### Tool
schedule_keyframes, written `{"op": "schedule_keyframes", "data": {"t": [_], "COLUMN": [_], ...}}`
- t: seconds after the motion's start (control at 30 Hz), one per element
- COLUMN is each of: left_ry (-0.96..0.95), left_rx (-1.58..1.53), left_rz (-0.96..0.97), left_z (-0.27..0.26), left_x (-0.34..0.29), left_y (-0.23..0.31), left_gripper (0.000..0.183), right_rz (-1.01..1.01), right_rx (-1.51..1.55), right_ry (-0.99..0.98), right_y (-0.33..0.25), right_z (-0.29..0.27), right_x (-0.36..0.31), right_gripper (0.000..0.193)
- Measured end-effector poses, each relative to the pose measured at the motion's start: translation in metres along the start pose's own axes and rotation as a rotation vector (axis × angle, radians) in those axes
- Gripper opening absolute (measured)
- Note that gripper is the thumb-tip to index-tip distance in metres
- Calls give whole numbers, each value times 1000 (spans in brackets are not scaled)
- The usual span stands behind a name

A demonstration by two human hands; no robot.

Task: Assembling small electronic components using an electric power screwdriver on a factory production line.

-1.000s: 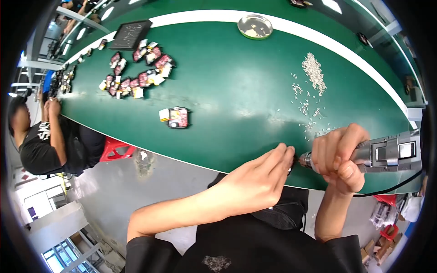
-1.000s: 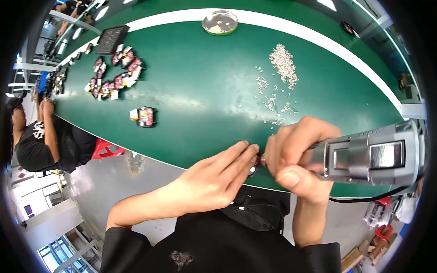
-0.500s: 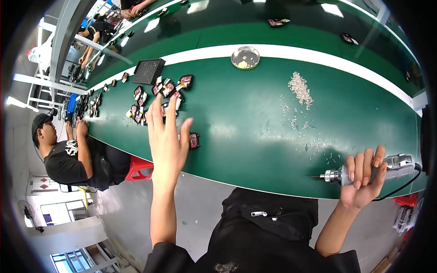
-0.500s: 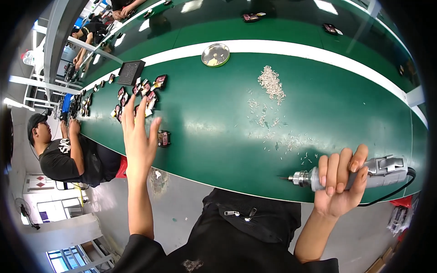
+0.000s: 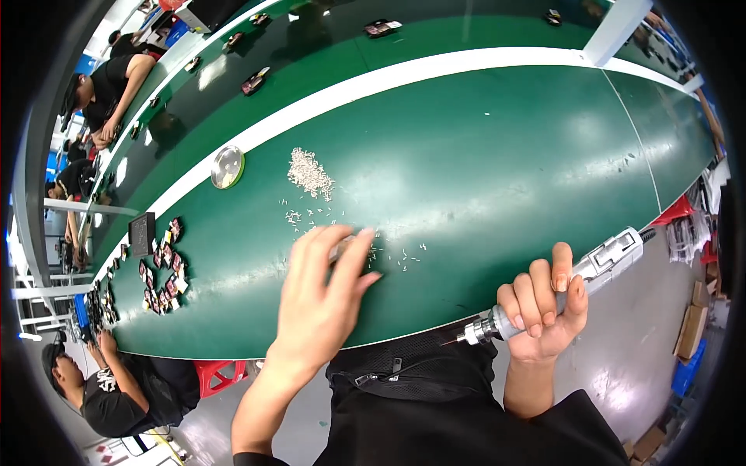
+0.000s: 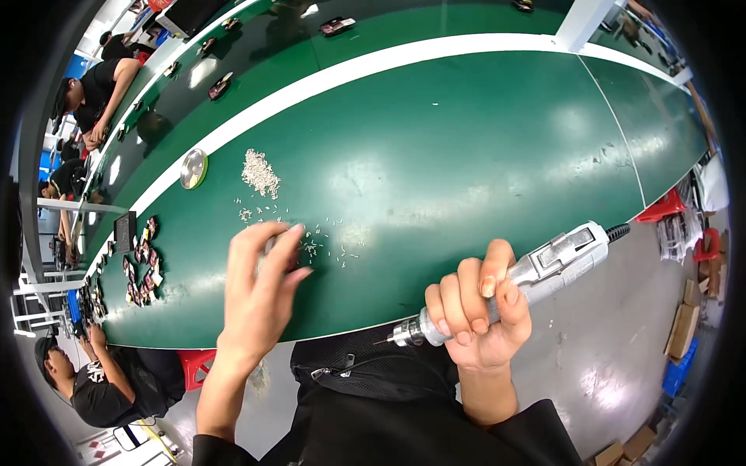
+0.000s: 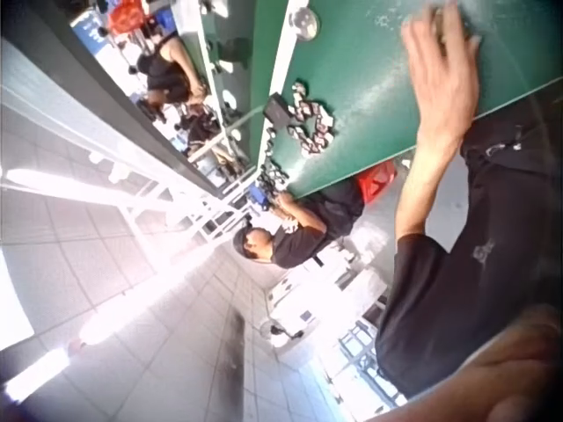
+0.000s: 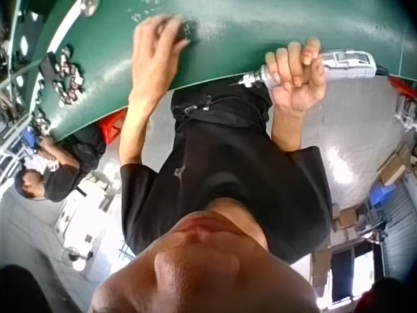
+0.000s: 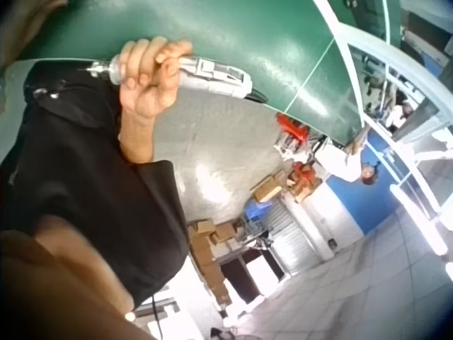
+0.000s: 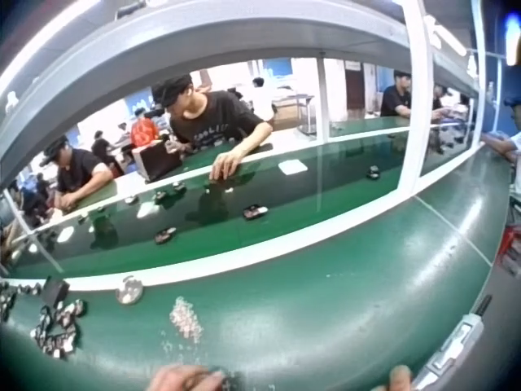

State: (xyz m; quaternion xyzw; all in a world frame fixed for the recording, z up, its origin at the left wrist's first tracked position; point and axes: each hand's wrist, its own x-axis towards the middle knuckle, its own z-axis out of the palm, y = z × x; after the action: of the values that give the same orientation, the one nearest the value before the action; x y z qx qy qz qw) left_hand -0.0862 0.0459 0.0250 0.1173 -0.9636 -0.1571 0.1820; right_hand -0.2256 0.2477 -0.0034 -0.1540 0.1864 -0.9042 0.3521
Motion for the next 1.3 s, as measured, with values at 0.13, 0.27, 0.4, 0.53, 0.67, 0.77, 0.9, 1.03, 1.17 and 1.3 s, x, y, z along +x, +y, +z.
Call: {"op": "schedule_keyframes", "data": {"t": [0.13,0.27,0.4,0.53,0.67,0.77,0.9,1.03,1.17,1.3], "left_ry": [27,118,205,198,177,128,141,167,229,193], "left_rx": [-51,56,140,215,312,374,505,542,522,554], "left_rz": [253,171,-107,-200,-96,-42,16,-44,-85,-126], "left_z": [45,26,-7,-12,-8,-9,-7,1,6,6], "left_x": [71,67,1,-47,-59,-62,-62,-59,-60,-64], "left_y": [19,16,-30,-47,-48,-58,-60,-61,-71,-76], "left_gripper": [56,45,29,21,19,19,9,7,5,9], "right_rz": [-42,-110,-86,-23,1,10,26,24,-10,-60], "right_rx": [35,33,59,72,73,77,75,93,150,154], "right_ry": [41,78,61,30,-6,-21,-65,-111,-80,-41], "right_y": [-13,-25,-20,-16,-21,-26,-35,-47,-56,-62], "right_z": [9,12,12,17,25,29,32,37,33,29], "right_x": [-17,-40,-49,-53,-64,-72,-78,-83,-98,-106], "right_gripper": [22,21,21,22,21,20,18,19,18,18]}}
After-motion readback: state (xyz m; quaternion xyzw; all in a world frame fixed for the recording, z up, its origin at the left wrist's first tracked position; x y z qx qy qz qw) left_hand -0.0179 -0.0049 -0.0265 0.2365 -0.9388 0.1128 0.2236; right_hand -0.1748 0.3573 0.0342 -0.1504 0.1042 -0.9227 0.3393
